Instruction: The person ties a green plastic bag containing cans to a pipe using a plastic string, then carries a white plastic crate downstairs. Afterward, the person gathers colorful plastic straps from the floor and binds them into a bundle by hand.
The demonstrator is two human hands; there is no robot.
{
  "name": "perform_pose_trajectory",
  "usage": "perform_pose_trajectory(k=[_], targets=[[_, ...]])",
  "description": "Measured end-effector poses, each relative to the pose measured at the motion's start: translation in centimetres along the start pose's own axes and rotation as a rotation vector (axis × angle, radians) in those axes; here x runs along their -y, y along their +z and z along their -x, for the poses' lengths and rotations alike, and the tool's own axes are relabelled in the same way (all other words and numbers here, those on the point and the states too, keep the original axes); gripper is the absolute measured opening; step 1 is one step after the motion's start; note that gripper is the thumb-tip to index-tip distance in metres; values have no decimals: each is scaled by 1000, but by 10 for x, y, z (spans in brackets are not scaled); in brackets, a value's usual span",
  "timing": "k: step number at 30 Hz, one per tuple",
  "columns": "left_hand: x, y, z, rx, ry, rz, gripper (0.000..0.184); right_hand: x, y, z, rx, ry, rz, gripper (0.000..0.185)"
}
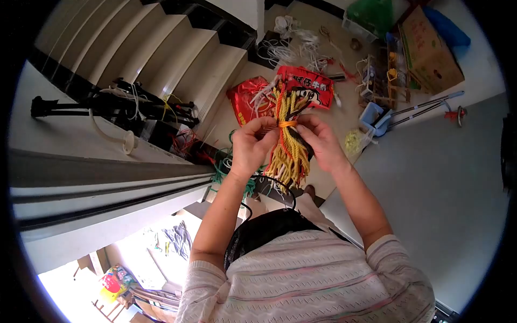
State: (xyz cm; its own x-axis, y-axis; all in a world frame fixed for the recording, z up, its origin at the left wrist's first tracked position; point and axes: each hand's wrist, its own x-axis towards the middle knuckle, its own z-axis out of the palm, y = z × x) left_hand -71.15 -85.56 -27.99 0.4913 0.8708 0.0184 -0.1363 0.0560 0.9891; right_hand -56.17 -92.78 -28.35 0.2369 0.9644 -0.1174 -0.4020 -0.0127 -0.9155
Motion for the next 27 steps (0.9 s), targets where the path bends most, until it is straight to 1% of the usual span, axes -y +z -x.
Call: perform_pose_trajectory(k=[2, 5, 6, 8, 9, 12, 13, 16, 19, 22, 27], targets=[[7, 1, 2, -2, -148, 162, 16, -4, 0, 0, -57, -113, 158, 18], [1, 5, 9, 69, -312, 352, 23, -10, 8, 3, -171, -222, 368, 19], [-4, 9, 11, 110, -307, 333, 32, -10, 11, 3, -152, -232, 384, 18], [4, 7, 13, 106, -315, 313, 29, -6, 14, 5, -114, -253, 419, 17], [7, 6, 13, 98, -335, 367, 27, 0, 15, 5, -93, -246, 391, 16], [16, -3, 11, 91, -393, 508, 23, 20, 14, 8, 4, 17, 398, 21], [19, -6, 11, 100, -413, 539, 23, 14, 11, 6, 1, -65, 443, 22], [21, -8, 9, 107, -437, 630, 24, 10, 8, 5, 30, -159, 519, 20], [22, -8, 10, 107, -428, 678, 25, 10, 10, 9, 40, -220, 668, 17], [24, -8, 10, 104, -419, 692, 26, 12, 10, 9, 30, -242, 769, 15], [31, -8, 12, 92, -404, 665, 25, 13, 6, 5, 51, -197, 659, 18]])
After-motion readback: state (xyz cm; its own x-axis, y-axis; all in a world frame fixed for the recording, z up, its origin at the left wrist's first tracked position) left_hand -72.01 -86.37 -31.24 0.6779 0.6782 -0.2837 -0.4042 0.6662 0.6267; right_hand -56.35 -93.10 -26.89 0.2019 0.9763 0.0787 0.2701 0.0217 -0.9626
